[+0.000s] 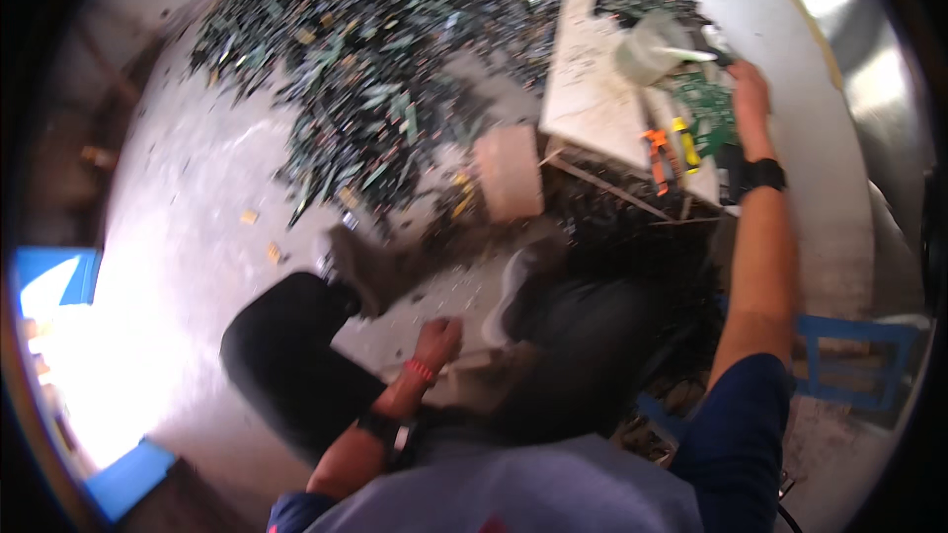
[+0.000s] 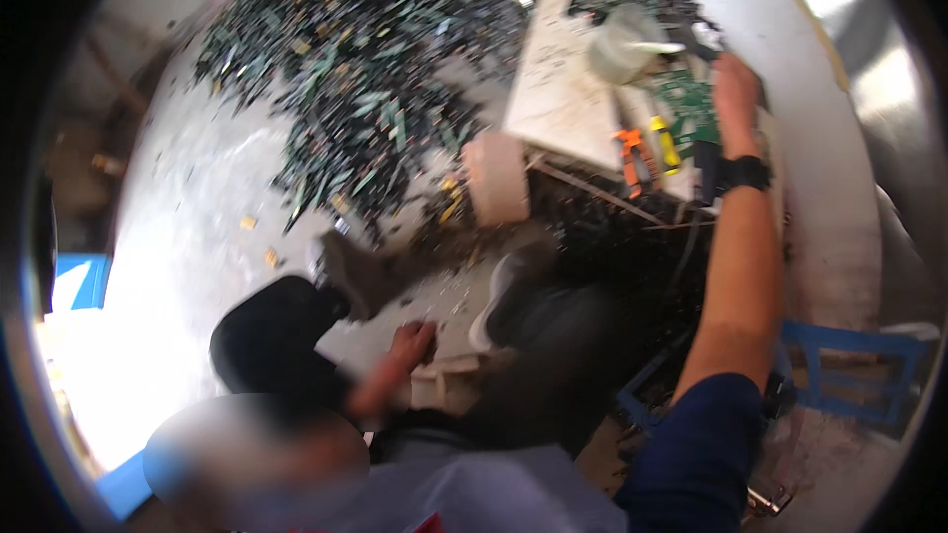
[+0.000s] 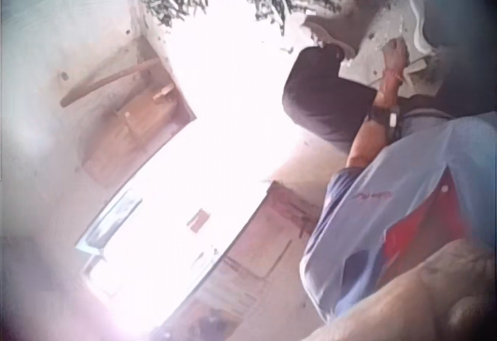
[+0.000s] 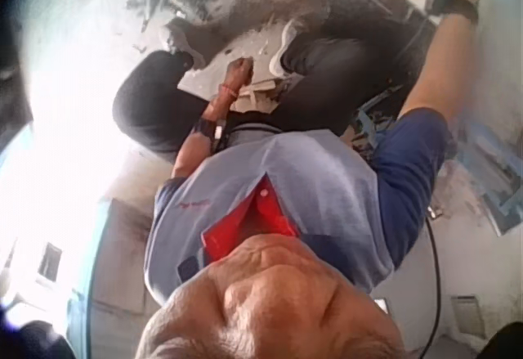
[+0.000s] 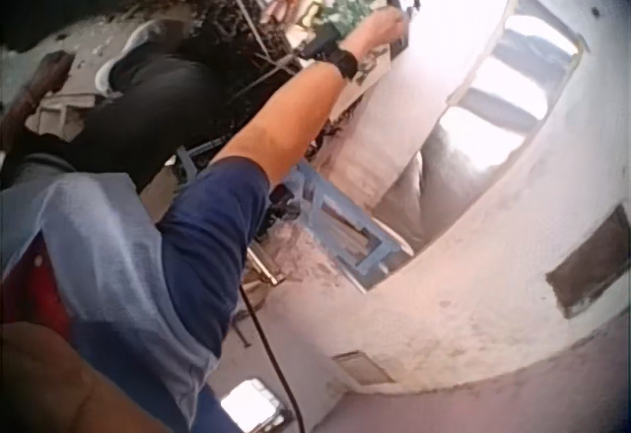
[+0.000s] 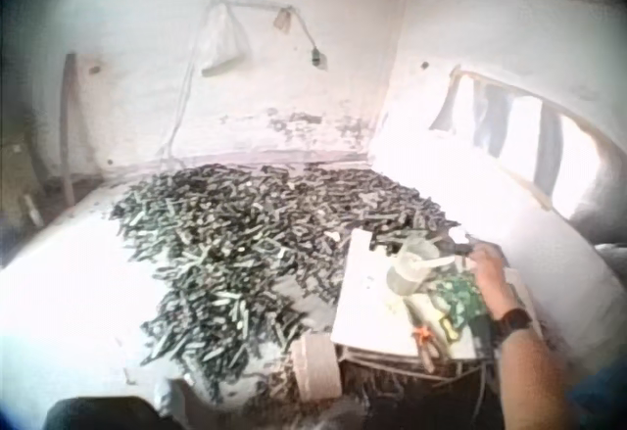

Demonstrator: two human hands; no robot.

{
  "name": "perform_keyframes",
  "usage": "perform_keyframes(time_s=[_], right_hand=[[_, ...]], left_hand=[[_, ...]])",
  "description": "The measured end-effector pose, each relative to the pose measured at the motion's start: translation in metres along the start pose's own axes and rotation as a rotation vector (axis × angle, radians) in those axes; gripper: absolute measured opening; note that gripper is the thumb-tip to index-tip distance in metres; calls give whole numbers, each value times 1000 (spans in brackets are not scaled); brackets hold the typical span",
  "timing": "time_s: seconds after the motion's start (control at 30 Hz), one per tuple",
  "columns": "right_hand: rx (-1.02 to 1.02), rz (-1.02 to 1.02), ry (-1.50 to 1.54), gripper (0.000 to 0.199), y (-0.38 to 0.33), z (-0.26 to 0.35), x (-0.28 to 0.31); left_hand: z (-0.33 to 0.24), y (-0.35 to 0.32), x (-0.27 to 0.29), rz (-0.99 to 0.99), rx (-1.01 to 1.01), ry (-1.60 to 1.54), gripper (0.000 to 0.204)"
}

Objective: The person sits on the floor and uses pliers and a screwdriver to remove components from green circuit boards. They repeatedly pick up boards, extract parts, and place the boards into a pile.

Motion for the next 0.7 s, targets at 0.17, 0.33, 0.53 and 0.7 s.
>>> perform_keyframes(time_s=[0.17, 0.33, 0.53, 0.7], right_hand=[[-138, -56, 525, 33, -114, 132, 5], [-59, 527, 622, 20, -210, 249, -31], [333, 1193, 264, 24, -248, 324, -92], [290, 1137, 6, 24, -235, 324, -190]], left_hand=[[-30, -28, 4, 2, -84, -65, 34], [-51, -57, 21, 119, -58, -25, 37], [-130, -59, 57, 133, -214, 161, 42], [-140, -26, 59, 131, -157, 238, 41]])
Point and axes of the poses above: each hand's wrist, its own y-axis towards the middle knuckle, its own x-axis out of the back of the hand, z = x × y, the point moved 2 cm from there along y, towards the middle knuckle, and after that the axes turned 8 degrees about z, right-handed, at the moved point
